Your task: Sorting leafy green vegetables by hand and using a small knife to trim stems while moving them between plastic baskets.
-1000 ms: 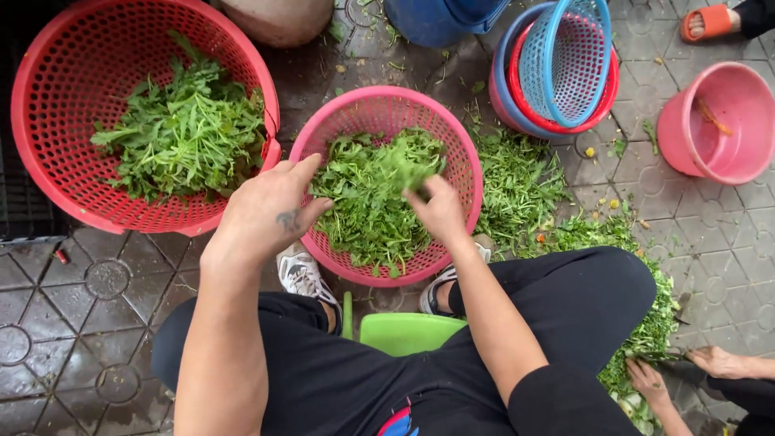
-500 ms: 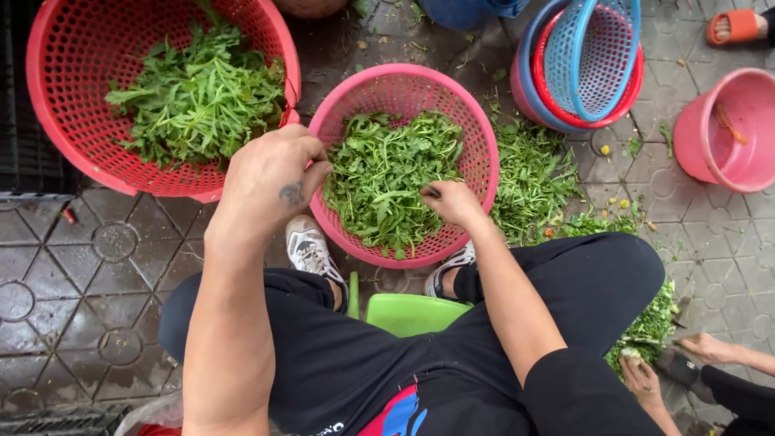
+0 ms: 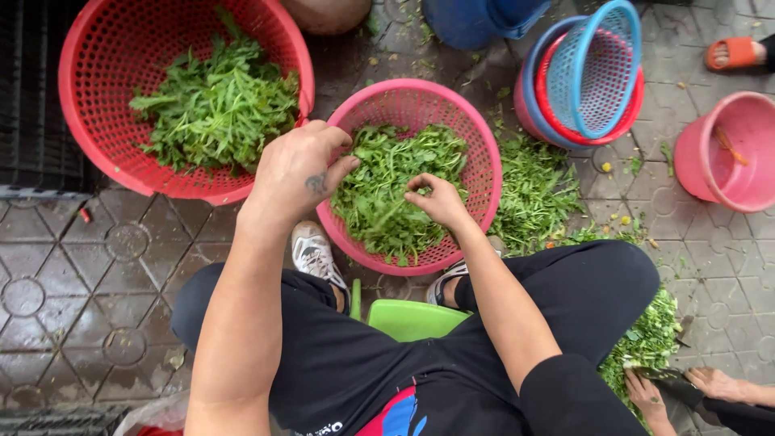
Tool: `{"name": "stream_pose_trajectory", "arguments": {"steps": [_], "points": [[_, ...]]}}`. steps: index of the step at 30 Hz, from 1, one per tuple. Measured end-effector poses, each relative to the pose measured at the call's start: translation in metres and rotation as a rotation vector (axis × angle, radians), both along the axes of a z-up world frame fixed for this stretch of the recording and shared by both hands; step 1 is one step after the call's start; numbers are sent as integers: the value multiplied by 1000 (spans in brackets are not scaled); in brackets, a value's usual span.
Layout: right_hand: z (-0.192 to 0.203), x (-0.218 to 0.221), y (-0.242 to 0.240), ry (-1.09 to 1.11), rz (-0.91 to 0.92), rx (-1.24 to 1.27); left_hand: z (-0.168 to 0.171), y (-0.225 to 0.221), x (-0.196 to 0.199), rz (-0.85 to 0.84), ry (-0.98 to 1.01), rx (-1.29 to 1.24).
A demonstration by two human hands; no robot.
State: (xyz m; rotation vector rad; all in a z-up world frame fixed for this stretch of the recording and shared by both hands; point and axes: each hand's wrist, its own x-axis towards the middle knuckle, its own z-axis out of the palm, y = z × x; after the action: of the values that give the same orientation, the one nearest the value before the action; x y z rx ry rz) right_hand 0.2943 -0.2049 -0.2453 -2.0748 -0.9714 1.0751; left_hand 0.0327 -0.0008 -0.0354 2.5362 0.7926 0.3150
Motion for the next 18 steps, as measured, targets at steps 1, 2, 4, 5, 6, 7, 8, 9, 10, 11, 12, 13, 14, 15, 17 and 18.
{"name": "stream_pose_trajectory", "arguments": {"steps": [1,2,4,5,6,7,8,9,10,11,12,13,14,15,17,18], "points": [[9,5,-6,-9,-14,9,-7,-2,9,-14,-9,9],[19,11,-12,112,-174,72,-15,-5,18,-35,-7,21],[35,15,-24,234,-343,152,-31,-11,36,-70,-5,46],[43,14,-28,411,-451,190,-39,-15,43,-99,-29,104],[51,13,-33,590,-556,229,-49,-19,50,-129,-53,161],[52,13,-36,593,-563,238,-68,-27,62,-139,-52,168],[53,13,-38,657,-588,273,-88,-35,74,-177,-122,286],[54,14,-38,720,-611,313,-108,-41,86,-214,-194,407],[57,11,-39,722,-617,326,-88,-61,92,-225,-196,416],[59,9,-41,750,-627,356,-69,-82,99,-244,-73,418],[62,6,-41,778,-638,386,-50,-103,105,-262,50,420],[67,3,-44,777,-641,398,-64,-108,110,-269,46,429],[72,0,-46,802,-656,413,-79,-112,114,-264,-12,460],[77,-4,-49,827,-672,427,-94,-117,119,-259,-70,488],[71,-3,-54,818,-686,446,-120,-110,127,-228,-88,391],[67,-4,-57,810,-696,455,-134,-106,129,-190,-104,288]]}}
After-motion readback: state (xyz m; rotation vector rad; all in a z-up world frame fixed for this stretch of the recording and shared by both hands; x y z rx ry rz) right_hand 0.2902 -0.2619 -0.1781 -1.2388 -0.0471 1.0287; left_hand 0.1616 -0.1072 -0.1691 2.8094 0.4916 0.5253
